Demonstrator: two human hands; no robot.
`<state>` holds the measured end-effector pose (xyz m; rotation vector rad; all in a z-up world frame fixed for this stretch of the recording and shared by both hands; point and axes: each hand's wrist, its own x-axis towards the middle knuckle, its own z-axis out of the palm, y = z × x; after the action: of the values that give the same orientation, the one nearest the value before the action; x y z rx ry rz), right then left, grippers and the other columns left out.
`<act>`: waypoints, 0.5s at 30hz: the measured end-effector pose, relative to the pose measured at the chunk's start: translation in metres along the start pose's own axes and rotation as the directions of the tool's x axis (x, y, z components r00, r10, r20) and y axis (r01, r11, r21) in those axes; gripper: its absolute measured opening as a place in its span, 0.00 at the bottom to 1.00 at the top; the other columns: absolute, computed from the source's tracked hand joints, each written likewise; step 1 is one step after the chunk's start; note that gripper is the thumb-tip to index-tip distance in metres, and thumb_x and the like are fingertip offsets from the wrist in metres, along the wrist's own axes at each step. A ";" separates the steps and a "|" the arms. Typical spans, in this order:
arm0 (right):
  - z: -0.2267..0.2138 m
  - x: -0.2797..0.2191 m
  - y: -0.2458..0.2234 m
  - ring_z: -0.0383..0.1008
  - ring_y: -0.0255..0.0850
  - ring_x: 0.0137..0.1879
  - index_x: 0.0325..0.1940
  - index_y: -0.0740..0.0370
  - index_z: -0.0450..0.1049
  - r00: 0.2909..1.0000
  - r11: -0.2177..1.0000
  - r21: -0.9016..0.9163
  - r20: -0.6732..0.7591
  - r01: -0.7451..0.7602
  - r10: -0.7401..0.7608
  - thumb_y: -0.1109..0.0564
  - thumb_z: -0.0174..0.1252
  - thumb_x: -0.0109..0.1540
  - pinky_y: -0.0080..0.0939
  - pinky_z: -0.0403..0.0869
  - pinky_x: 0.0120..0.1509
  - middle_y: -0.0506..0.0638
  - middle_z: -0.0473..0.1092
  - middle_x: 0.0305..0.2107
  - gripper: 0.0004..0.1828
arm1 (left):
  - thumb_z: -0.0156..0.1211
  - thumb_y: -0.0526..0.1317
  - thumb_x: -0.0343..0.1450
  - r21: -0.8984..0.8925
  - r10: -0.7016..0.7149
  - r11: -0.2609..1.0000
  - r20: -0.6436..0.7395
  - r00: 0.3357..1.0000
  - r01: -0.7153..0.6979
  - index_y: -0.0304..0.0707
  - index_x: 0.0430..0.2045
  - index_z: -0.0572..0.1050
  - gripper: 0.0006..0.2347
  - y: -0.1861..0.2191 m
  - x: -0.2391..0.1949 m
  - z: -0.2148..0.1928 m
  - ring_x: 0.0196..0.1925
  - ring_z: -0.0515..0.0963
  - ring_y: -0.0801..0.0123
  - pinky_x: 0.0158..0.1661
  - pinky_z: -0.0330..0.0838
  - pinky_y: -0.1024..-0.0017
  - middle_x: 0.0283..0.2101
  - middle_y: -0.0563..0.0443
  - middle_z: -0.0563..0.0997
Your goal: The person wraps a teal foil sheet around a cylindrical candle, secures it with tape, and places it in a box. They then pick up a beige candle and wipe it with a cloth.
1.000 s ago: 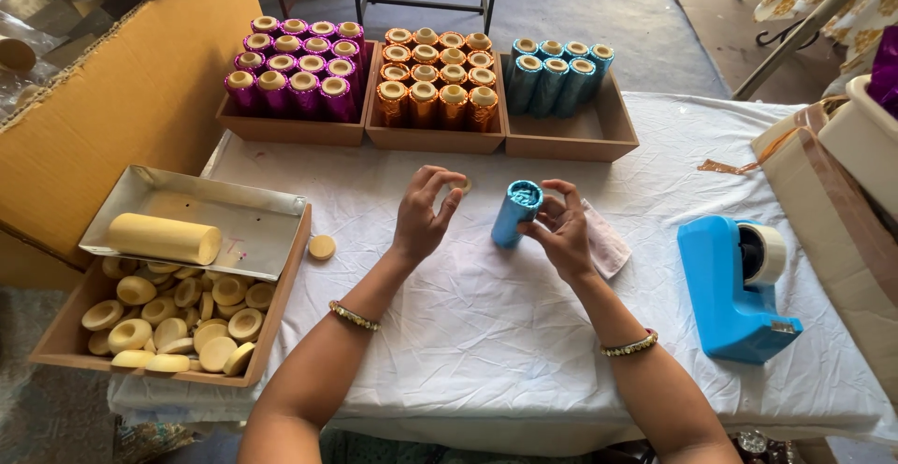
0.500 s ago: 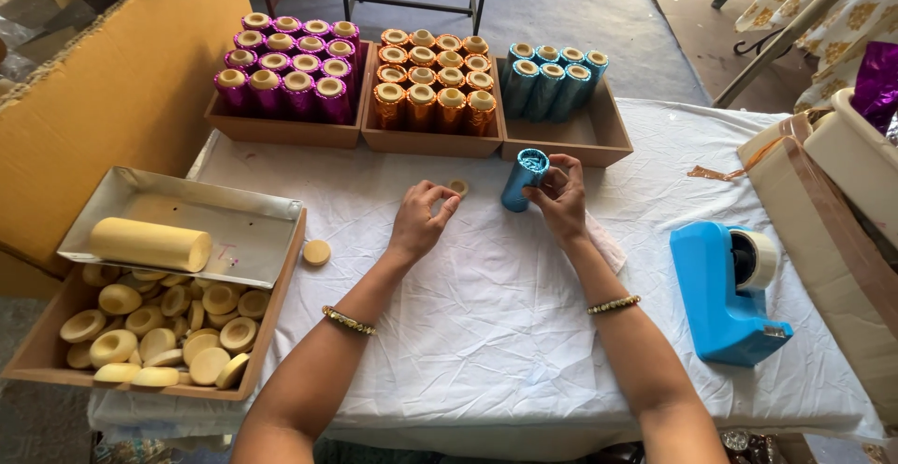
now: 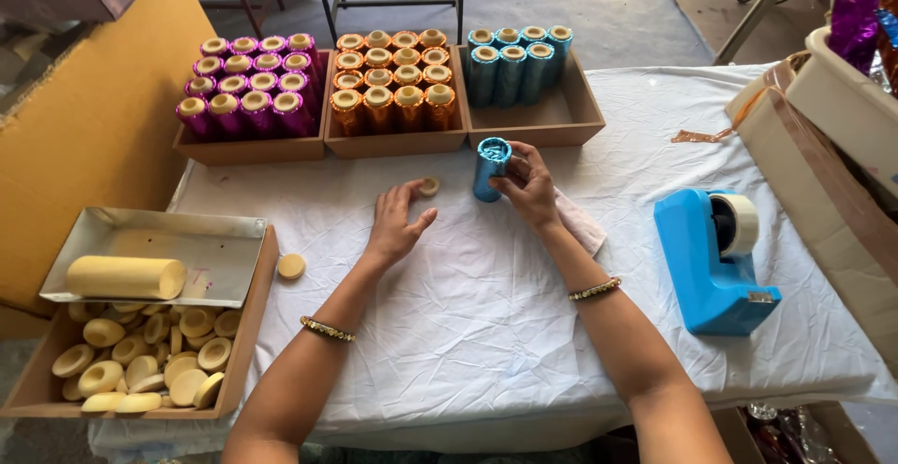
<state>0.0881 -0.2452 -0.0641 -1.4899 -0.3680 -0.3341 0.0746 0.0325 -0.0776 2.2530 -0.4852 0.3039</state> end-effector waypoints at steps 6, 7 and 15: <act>0.000 0.002 0.001 0.77 0.33 0.53 0.66 0.60 0.63 1.000 0.998 -0.062 -0.001 0.013 -0.013 0.62 0.72 0.58 0.35 0.77 0.62 0.50 0.78 0.45 0.36 | 0.68 0.51 0.65 0.119 -0.211 0.971 0.026 0.977 0.206 0.55 0.65 0.64 0.31 0.002 0.037 0.005 0.65 0.63 0.55 0.61 0.58 0.46 0.62 0.49 0.68; 0.000 0.002 0.003 0.77 0.33 0.53 0.66 0.60 0.63 1.000 0.998 -0.063 -0.001 0.015 -0.015 0.62 0.72 0.58 0.35 0.77 0.62 0.50 0.78 0.45 0.36 | 0.68 0.51 0.65 0.118 -0.209 0.972 0.024 0.978 0.204 0.55 0.65 0.64 0.31 0.007 0.039 0.007 0.65 0.63 0.55 0.61 0.58 0.46 0.62 0.49 0.68; -0.001 0.002 0.004 0.77 0.34 0.53 0.67 0.60 0.59 0.999 1.000 0.010 0.031 0.015 -0.015 0.63 0.71 0.58 0.35 0.77 0.61 0.50 0.77 0.45 0.38 | 0.70 0.45 0.64 0.245 -0.230 0.943 -0.012 0.973 0.226 0.57 0.51 0.79 0.19 0.009 0.039 0.026 0.65 0.63 0.59 0.57 0.55 0.46 0.57 0.58 0.71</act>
<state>0.0913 -0.2464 -0.0666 -1.4852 -0.4056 -0.3208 0.1074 -0.0020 -0.0749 2.5256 -0.1975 0.2357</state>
